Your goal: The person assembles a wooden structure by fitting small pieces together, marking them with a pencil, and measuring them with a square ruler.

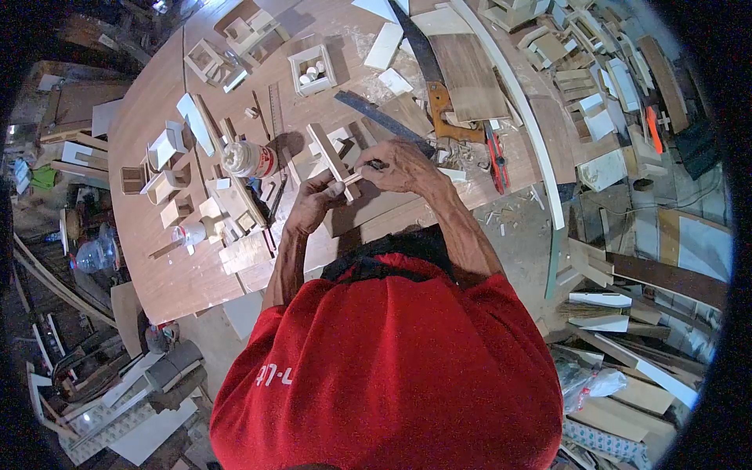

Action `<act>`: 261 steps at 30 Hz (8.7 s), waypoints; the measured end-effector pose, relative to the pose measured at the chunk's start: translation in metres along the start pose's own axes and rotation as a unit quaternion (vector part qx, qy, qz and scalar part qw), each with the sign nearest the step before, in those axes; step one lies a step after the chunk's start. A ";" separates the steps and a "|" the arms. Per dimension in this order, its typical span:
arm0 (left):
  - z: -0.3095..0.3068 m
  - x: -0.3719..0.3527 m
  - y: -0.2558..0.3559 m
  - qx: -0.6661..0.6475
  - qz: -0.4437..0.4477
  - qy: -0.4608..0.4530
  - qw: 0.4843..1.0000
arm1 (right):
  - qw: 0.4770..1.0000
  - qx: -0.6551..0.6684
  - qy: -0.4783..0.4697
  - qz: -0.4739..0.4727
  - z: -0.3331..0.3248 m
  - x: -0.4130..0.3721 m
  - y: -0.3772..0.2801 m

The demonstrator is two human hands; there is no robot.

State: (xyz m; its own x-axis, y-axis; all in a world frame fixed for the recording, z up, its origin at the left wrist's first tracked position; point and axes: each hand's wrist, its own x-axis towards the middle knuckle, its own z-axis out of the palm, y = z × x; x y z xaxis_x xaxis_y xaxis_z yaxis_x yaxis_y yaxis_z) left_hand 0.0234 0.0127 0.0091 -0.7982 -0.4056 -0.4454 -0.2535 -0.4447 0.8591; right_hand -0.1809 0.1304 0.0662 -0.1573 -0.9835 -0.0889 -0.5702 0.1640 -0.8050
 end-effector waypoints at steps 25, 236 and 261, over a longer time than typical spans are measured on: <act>0.026 -0.009 0.021 0.007 0.112 0.000 0.994 | 0.989 -0.019 0.087 -0.120 -0.003 -0.028 -0.005; 0.028 -0.009 0.017 -0.082 0.129 0.040 0.987 | 0.970 0.111 0.217 -0.016 -0.003 -0.057 -0.007; 0.032 -0.016 0.024 0.010 0.106 0.058 0.993 | 0.987 0.073 0.145 0.013 -0.015 -0.042 -0.005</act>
State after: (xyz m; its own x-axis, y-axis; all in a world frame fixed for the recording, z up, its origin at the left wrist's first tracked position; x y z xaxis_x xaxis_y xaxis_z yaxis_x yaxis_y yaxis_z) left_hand 0.0121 0.0344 0.0446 -0.7668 -0.5785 -0.2782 -0.0980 -0.3227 0.9414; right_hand -0.1835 0.1721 0.0826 -0.4063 -0.9128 0.0426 -0.4433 0.1561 -0.8827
